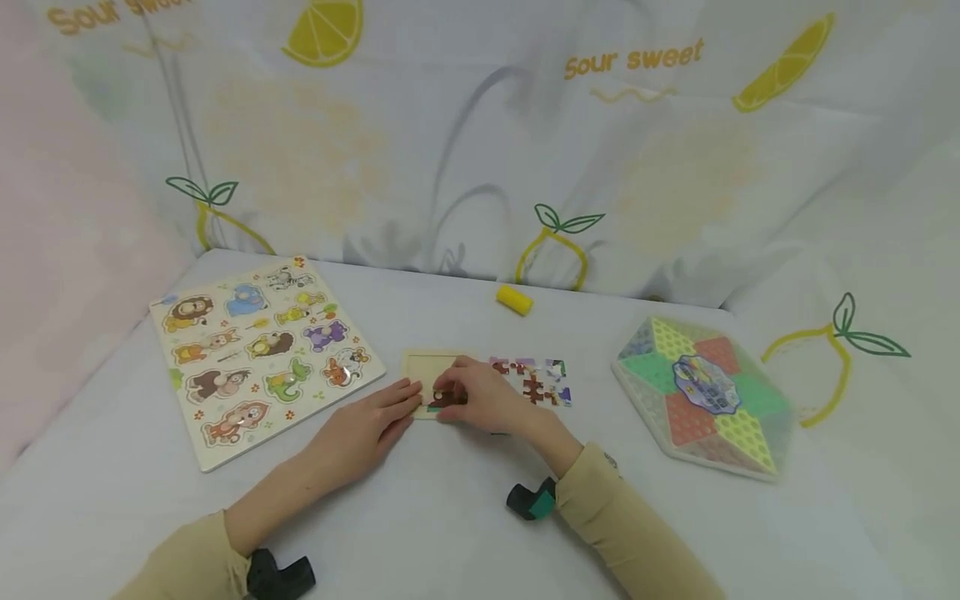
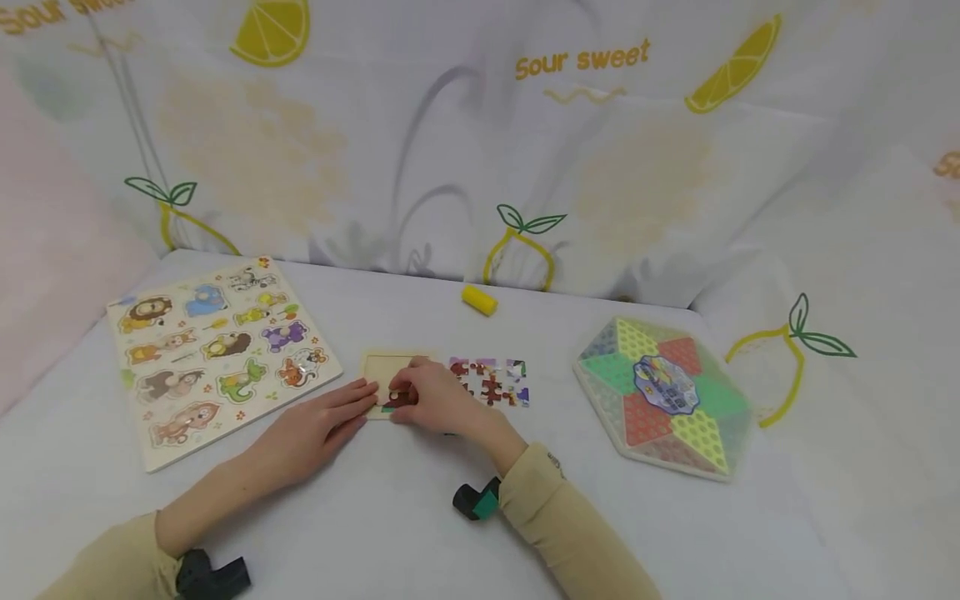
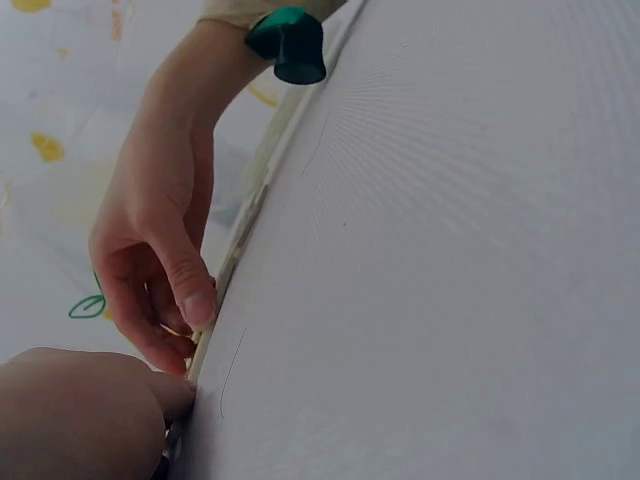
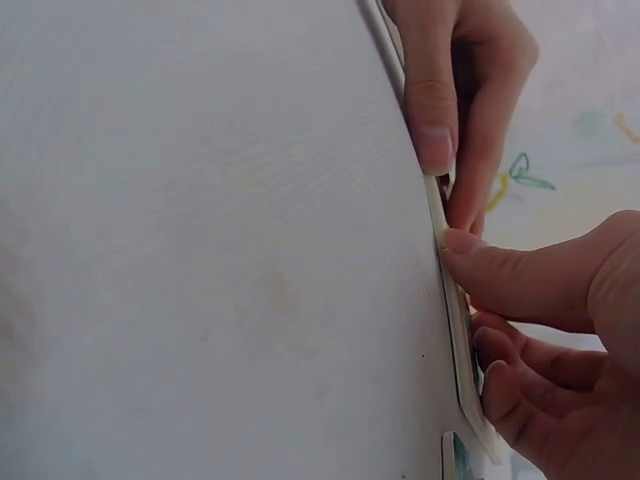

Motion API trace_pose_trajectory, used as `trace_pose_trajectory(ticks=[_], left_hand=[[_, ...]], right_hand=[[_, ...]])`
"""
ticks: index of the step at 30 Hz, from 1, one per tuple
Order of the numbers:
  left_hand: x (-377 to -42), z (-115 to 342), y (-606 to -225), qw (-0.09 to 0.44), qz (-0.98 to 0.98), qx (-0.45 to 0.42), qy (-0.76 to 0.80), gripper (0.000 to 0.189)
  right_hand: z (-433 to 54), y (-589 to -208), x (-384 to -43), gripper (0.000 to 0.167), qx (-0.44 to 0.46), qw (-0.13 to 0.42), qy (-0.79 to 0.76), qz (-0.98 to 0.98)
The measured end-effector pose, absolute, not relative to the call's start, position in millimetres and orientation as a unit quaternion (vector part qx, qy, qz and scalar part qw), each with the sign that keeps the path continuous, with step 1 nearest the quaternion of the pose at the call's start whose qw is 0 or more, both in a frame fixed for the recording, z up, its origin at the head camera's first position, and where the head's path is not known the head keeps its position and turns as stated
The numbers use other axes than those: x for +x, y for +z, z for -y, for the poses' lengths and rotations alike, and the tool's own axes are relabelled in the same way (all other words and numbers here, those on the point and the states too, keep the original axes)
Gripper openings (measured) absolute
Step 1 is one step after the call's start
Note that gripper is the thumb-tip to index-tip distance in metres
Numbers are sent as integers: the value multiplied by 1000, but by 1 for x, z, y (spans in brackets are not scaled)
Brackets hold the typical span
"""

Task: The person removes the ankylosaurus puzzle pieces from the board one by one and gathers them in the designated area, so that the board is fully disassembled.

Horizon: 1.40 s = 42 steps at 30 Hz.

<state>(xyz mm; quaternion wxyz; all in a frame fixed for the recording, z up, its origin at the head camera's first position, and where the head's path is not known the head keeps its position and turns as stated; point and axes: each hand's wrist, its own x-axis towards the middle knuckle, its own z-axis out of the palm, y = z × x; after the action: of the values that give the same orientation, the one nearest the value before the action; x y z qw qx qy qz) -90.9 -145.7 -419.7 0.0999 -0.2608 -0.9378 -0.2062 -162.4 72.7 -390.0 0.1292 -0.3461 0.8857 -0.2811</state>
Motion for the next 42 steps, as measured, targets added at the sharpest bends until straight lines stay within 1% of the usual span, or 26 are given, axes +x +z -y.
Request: trace_pose_trajectory(ticks=[10, 19, 26, 34, 42], left_hand=[[-90, 148, -421, 82, 943, -249, -207, 41], [-92, 149, -420, 83, 941, -249, -214, 41], [-93, 148, -419, 70, 942, -247, -215, 41], [-93, 149, -422, 93, 936, -259, -218, 40], [-94, 149, -421, 89, 938, -257, -217, 39]], right_hand=[[-70, -392, -159, 31, -345, 141, -279, -885], [-71, -391, -161, 30, -351, 149, -288, -878], [-73, -393, -162, 30, -358, 151, -291, -874], [-73, -391, -162, 29, -364, 149, -289, -873], [-73, -391, -163, 28, -365, 149, -295, -870]])
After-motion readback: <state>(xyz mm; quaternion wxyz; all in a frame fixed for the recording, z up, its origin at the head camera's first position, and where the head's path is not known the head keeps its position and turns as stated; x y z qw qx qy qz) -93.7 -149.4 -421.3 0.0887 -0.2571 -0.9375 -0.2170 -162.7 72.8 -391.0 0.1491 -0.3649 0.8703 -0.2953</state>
